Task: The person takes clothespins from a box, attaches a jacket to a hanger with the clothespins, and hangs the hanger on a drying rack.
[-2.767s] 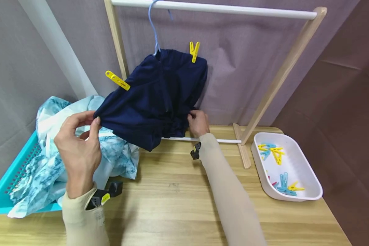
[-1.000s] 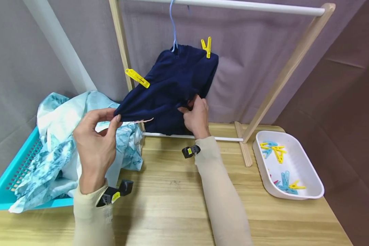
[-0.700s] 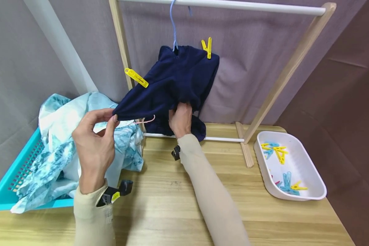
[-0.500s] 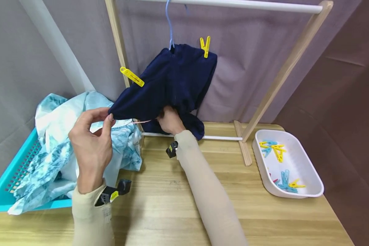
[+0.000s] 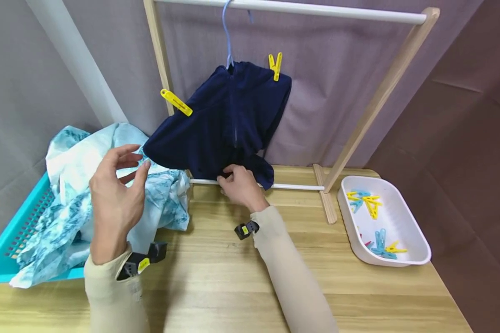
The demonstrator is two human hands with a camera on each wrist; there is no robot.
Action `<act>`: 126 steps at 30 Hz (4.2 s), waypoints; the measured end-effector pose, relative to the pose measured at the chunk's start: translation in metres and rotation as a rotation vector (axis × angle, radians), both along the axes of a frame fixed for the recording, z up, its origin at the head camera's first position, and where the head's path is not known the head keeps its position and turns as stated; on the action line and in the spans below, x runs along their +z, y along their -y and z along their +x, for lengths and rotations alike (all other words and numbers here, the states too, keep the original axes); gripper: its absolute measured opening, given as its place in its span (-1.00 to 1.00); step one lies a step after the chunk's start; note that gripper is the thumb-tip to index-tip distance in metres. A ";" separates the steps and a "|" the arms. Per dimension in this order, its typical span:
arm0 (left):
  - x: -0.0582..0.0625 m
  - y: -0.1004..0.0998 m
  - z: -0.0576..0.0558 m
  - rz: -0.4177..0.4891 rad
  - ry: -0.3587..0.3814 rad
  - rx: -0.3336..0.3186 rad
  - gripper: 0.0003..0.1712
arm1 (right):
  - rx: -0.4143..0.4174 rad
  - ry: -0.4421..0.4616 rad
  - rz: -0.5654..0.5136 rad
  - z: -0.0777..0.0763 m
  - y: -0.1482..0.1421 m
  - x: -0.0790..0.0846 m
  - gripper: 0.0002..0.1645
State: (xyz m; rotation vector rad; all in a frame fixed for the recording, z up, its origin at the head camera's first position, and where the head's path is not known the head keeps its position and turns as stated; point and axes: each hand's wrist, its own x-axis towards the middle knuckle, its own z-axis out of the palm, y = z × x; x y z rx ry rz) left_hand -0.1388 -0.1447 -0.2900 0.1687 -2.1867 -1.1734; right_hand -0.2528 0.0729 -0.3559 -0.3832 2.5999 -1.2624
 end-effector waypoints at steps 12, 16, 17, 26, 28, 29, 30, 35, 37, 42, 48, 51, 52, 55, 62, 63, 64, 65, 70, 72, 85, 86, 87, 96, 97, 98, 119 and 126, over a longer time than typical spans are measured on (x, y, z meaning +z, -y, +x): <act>-0.001 0.049 0.035 -0.197 0.462 -0.093 -0.05 | 0.092 0.182 -0.295 0.043 0.067 -0.017 -0.53; 0.002 0.066 0.044 -0.336 0.489 -0.206 0.07 | 0.084 0.109 -0.234 0.052 0.085 -0.018 -0.57; 0.003 0.072 0.045 -0.385 0.497 -0.254 0.09 | 0.072 0.098 -0.221 0.054 0.089 -0.018 -0.58; 0.010 0.139 0.013 -0.807 0.748 -0.517 0.66 | -0.005 0.165 -0.296 0.056 0.112 -0.026 -0.61; 0.009 0.148 0.001 -0.859 0.832 -0.499 0.83 | -0.025 0.180 -0.326 0.054 0.114 -0.028 -0.64; 0.008 0.152 -0.004 -0.883 0.873 -0.483 0.90 | -0.032 0.190 -0.344 0.054 0.115 -0.028 -0.65; 0.006 0.154 -0.009 -0.904 0.911 -0.461 0.95 | -0.037 0.198 -0.355 0.053 0.116 -0.029 -0.65; -0.002 0.165 -0.029 -0.986 1.005 -0.345 1.03 | -0.045 0.239 -0.369 0.052 0.120 -0.028 -0.65; -0.007 0.171 -0.036 -0.990 0.989 -0.317 1.03 | -0.044 0.241 -0.365 0.053 0.121 -0.028 -0.65; -0.023 0.193 -0.055 -1.022 0.898 -0.249 0.96 | -0.032 0.216 -0.366 0.054 0.120 -0.028 -0.66; -0.044 0.218 -0.072 -1.003 0.774 -0.200 -0.05 | -0.007 0.205 -0.390 0.054 0.115 -0.030 -0.72; -0.056 0.221 -0.082 -0.953 0.787 -0.217 -0.14 | 0.015 0.202 -0.425 0.053 0.111 -0.031 -0.74; -0.060 0.222 -0.085 -0.924 0.810 -0.237 -0.14 | 0.024 0.197 -0.430 0.052 0.110 -0.031 -0.74; -0.069 0.221 -0.090 -0.888 0.916 -0.301 -0.17 | 0.060 0.169 -0.422 0.052 0.106 -0.030 -0.70; -0.069 0.226 -0.085 -0.859 0.809 -0.338 -0.36 | 0.133 0.110 -0.390 0.049 0.101 -0.023 -0.65; -0.067 0.227 -0.083 -0.839 0.769 -0.345 -0.40 | 0.139 0.103 -0.377 0.049 0.100 -0.021 -0.64; -0.064 0.227 -0.080 -0.813 0.733 -0.352 -0.44 | 0.149 0.086 -0.362 0.049 0.099 -0.020 -0.64; -0.060 0.227 -0.076 -0.796 0.714 -0.356 -0.44 | 0.160 0.061 -0.341 0.049 0.098 -0.018 -0.63; -0.029 0.218 -0.051 -0.843 0.602 -0.333 -0.44 | 0.208 -0.119 -0.222 0.051 0.091 -0.007 -0.61; -0.015 0.212 -0.038 -0.930 0.530 -0.304 -0.33 | 0.225 -0.163 -0.199 0.051 0.088 -0.002 -0.59; 0.053 0.170 0.008 -1.251 0.123 -0.227 -0.46 | 0.225 -0.266 -0.251 0.056 0.068 0.011 -0.63; 0.054 0.167 0.007 -1.252 0.111 -0.227 -0.49 | 0.211 -0.281 -0.276 0.056 0.068 0.011 -0.62; 0.054 0.166 0.005 -1.247 0.107 -0.228 -0.52 | 0.196 -0.299 -0.292 0.055 0.069 0.009 -0.61; 0.049 0.156 0.000 -1.259 0.001 -0.280 -0.61 | 0.148 -0.400 -0.296 0.057 0.067 0.000 -0.62; 0.050 0.155 -0.001 -1.260 -0.005 -0.284 -0.60 | 0.138 -0.405 -0.299 0.057 0.066 -0.001 -0.62; 0.051 0.154 -0.003 -1.259 -0.008 -0.286 -0.60 | 0.126 -0.411 -0.299 0.057 0.066 -0.001 -0.63; 0.063 0.139 0.007 -1.254 0.294 -0.382 -0.59 | 0.350 -0.463 -0.209 0.076 0.031 0.004 -0.47; 0.049 0.161 0.005 -1.137 0.436 -0.412 -0.41 | 0.514 -0.525 -0.208 0.076 0.033 0.027 -0.45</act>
